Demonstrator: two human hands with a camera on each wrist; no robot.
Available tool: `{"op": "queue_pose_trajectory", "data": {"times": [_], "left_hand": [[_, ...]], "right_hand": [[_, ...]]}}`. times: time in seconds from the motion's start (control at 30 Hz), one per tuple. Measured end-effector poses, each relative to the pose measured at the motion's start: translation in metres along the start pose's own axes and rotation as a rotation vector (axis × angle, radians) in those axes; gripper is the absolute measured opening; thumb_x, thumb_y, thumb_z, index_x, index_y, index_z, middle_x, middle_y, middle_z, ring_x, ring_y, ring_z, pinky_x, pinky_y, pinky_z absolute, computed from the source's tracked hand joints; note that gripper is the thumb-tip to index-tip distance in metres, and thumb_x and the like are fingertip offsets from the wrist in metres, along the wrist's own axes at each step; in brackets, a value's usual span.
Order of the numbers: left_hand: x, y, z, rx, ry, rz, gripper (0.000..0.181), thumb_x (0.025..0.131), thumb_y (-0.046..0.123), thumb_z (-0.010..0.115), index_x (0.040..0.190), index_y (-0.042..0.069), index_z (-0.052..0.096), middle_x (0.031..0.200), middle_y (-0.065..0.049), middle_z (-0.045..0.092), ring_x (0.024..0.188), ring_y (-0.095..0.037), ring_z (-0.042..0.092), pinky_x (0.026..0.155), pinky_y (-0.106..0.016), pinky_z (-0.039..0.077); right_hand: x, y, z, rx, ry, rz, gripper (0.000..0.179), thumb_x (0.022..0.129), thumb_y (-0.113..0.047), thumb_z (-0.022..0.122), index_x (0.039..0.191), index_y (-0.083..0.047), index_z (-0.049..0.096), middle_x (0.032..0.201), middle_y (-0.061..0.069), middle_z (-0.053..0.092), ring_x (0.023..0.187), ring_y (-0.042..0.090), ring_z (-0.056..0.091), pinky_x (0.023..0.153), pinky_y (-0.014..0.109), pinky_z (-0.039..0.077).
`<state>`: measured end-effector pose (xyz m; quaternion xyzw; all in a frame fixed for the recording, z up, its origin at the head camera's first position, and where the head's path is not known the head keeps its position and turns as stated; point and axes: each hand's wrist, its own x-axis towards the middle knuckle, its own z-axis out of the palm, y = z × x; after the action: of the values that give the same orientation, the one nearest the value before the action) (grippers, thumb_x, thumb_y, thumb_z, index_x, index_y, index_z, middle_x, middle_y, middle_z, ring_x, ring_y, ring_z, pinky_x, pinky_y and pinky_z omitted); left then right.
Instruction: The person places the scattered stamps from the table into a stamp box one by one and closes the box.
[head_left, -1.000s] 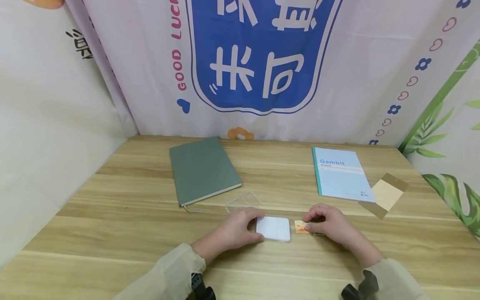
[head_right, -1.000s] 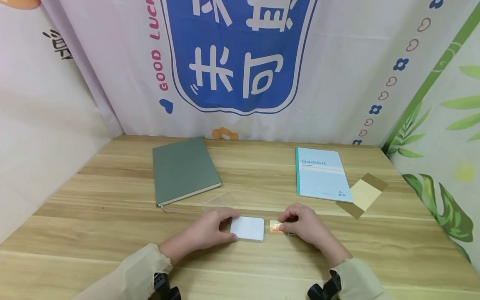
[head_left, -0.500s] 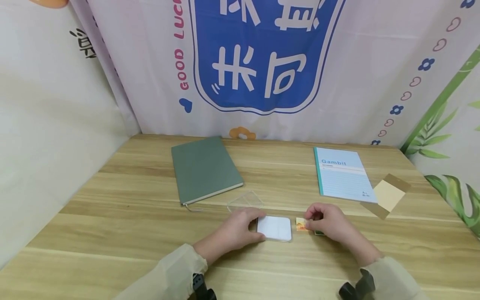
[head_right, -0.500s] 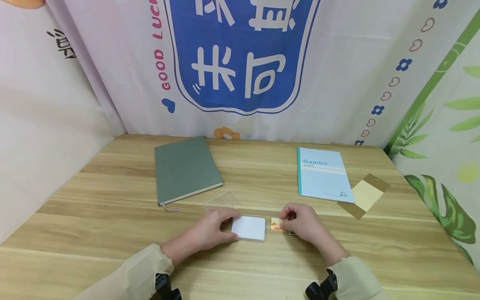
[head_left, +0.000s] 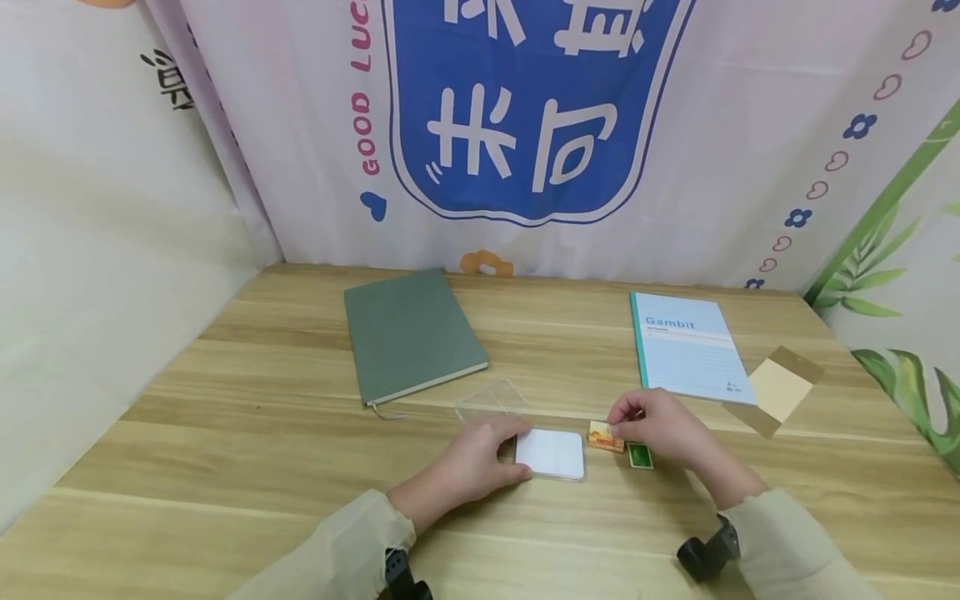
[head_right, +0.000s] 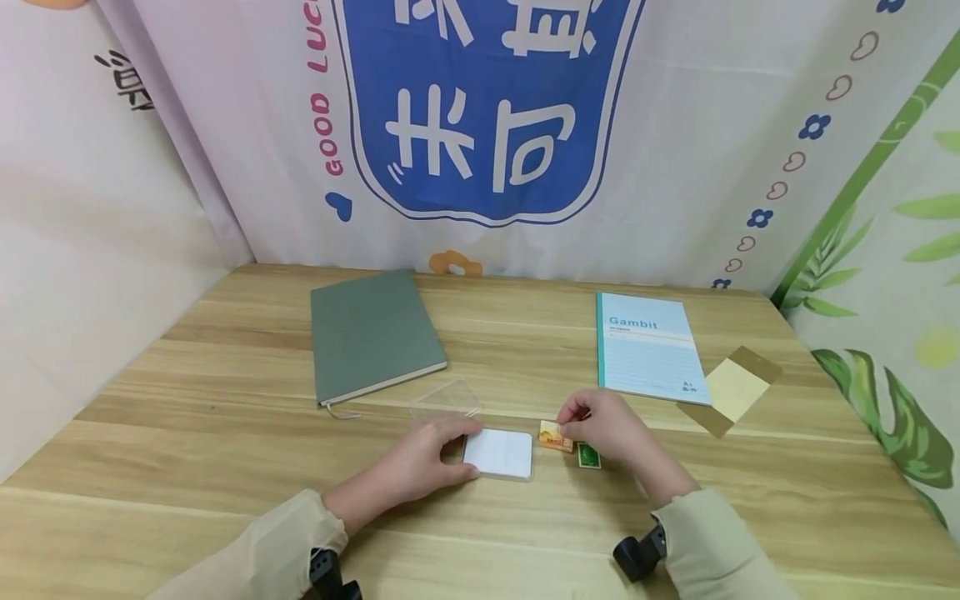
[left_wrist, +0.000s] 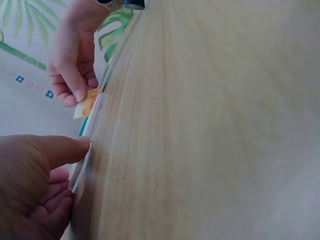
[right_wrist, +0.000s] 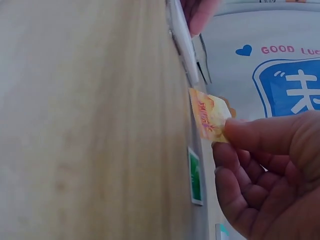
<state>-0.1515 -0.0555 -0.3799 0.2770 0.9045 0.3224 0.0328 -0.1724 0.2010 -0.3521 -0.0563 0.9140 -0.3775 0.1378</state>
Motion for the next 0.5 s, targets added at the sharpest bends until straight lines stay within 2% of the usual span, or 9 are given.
{"op": "queue_pose_trajectory", "data": {"times": [0.27, 0.5], "left_hand": [[0.0000, -0.0009, -0.0005, -0.026, -0.010, -0.038, 0.048, 0.076, 0.016, 0.076, 0.119, 0.003, 0.060, 0.124, -0.011, 0.058, 0.119, -0.026, 0.051, 0.100, -0.039, 0.042], [0.0001, -0.0018, 0.0017, -0.003, -0.011, -0.030, 0.048, 0.077, 0.019, 0.075, 0.120, 0.003, 0.060, 0.124, -0.010, 0.059, 0.118, -0.025, 0.051, 0.101, -0.040, 0.041]], "right_hand": [[-0.0003, -0.0029, -0.0016, 0.184, -0.065, -0.011, 0.011, 0.083, -0.008, 0.066, 0.091, -0.001, 0.062, 0.086, 0.007, 0.058, 0.079, 0.017, 0.053, 0.070, 0.029, 0.052], [-0.0008, -0.0095, 0.0041, 0.260, -0.094, -0.019, 0.013, 0.084, -0.007, 0.065, 0.092, 0.002, 0.061, 0.087, 0.008, 0.057, 0.079, 0.017, 0.053, 0.072, 0.030, 0.053]]}}
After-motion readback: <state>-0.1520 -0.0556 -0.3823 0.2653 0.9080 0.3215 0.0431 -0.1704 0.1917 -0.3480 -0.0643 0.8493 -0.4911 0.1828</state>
